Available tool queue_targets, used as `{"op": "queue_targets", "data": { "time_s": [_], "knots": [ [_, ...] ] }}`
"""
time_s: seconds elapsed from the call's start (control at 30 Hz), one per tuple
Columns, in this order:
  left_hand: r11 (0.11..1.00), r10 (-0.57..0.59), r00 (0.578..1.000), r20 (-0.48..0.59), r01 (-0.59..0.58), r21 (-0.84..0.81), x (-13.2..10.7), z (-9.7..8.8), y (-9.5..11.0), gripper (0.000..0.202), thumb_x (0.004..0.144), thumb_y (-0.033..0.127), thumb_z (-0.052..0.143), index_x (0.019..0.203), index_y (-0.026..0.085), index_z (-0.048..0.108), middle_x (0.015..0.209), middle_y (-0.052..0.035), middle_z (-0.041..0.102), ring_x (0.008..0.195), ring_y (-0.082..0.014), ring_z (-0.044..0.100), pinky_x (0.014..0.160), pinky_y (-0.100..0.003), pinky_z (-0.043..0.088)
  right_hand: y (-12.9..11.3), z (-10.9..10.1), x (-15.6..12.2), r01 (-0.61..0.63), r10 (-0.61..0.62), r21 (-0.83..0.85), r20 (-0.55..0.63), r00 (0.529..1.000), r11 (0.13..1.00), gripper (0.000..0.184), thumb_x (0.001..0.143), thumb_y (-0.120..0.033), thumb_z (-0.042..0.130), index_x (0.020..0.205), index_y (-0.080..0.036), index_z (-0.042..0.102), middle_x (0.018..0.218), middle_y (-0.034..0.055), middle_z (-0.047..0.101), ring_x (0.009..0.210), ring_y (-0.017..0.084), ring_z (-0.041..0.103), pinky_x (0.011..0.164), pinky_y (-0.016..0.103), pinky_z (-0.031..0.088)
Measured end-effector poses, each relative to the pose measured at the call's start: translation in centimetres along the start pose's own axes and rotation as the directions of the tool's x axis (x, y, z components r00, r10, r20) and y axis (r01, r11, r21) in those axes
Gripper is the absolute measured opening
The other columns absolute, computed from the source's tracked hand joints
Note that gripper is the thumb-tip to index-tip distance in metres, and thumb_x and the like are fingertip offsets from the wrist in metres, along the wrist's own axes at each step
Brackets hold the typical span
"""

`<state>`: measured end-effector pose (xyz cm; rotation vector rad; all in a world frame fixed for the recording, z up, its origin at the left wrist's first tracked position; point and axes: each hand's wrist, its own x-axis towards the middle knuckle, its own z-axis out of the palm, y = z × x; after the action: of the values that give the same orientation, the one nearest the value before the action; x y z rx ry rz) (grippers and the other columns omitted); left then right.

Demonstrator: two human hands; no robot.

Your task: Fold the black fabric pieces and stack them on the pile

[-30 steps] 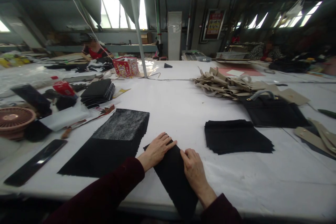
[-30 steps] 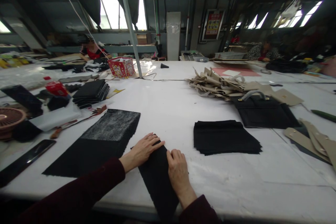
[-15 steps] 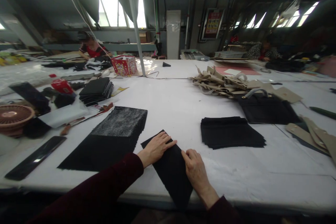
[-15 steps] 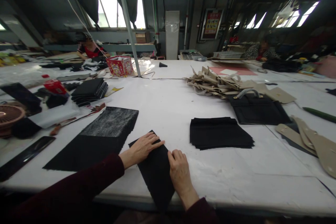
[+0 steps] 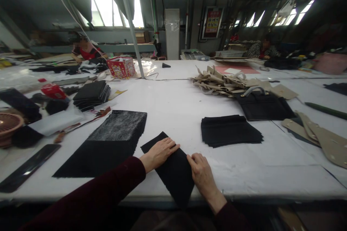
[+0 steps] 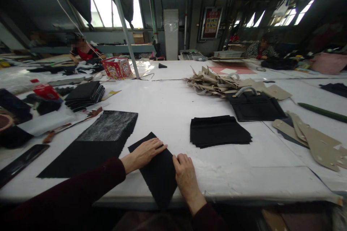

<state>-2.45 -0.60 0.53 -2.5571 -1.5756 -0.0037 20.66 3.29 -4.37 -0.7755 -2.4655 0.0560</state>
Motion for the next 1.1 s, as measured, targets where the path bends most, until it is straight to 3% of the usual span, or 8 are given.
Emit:
{"op": "queue_targets", "data": {
  "time_s": [0.13, 0.4, 0.6, 0.83, 1.1],
  "knots": [
    [1.000, -0.003, 1.000, 0.022, 0.003, -0.019, -0.2, -0.4, 0.5, 0.062, 0.087, 0.008, 0.050, 0.144, 0.030, 0.038, 0.117, -0.0072, 0.055, 0.112, -0.0220, 0.052, 0.102, -0.037, 0.038, 0.2, -0.3, -0.5, -0.002, 0.002, 0.003, 0.021, 1.000, 1.000, 0.031, 0.092, -0.005, 0.043, 0.116, -0.012, 0.062, 0.088, 0.0071, 0.053, 0.084, 0.020, 0.046, 0.075, 0.033, 0.039],
    [0.996, 0.069, 0.997, 0.032, -0.067, -0.054, 0.3, -0.6, 0.7, 0.055, 0.088, 0.008, 0.047, 0.140, 0.023, 0.042, 0.128, -0.0085, 0.053, 0.120, -0.0223, 0.048, 0.111, -0.039, 0.029, 0.4, -0.9, -1.0, -0.023, 0.024, -0.013, 0.072, 0.997, 1.000, 0.029, 0.093, -0.007, 0.045, 0.116, -0.014, 0.061, 0.088, 0.0065, 0.053, 0.084, 0.021, 0.047, 0.075, 0.033, 0.037],
    [0.995, 0.047, 0.996, 0.076, -0.039, -0.094, 0.5, -0.6, 1.2, 0.066, 0.084, 0.005, 0.047, 0.146, 0.025, 0.034, 0.121, -0.0078, 0.054, 0.114, -0.0223, 0.050, 0.106, -0.037, 0.036, 0.4, -1.6, -1.2, -0.012, 0.013, -0.013, 0.079, 0.997, 1.000, 0.028, 0.093, -0.007, 0.045, 0.115, -0.013, 0.061, 0.088, 0.0067, 0.053, 0.083, 0.021, 0.046, 0.075, 0.033, 0.038],
    [0.999, 0.046, 0.994, 0.104, -0.048, 0.019, 1.3, -1.3, 2.7, 0.074, 0.085, 0.007, 0.047, 0.151, 0.032, 0.023, 0.105, -0.0065, 0.053, 0.100, -0.0233, 0.052, 0.102, -0.042, 0.038, 0.5, -1.9, -1.7, -0.026, 0.026, 0.001, 0.095, 0.995, 1.000, 0.031, 0.091, -0.006, 0.046, 0.118, -0.013, 0.060, 0.090, 0.0074, 0.054, 0.085, 0.021, 0.046, 0.077, 0.034, 0.038],
    [0.990, 0.061, 0.992, 0.110, -0.074, 0.123, 1.5, -1.0, 3.3, 0.080, 0.085, 0.008, 0.049, 0.152, 0.038, 0.017, 0.111, -0.0065, 0.052, 0.110, -0.0250, 0.050, 0.109, -0.048, 0.029, 0.5, -2.8, -2.3, -0.043, 0.043, -0.007, 0.086, 0.995, 0.999, 0.029, 0.090, -0.006, 0.048, 0.115, -0.013, 0.061, 0.089, 0.0071, 0.055, 0.085, 0.021, 0.046, 0.076, 0.033, 0.037]
  ]
}}
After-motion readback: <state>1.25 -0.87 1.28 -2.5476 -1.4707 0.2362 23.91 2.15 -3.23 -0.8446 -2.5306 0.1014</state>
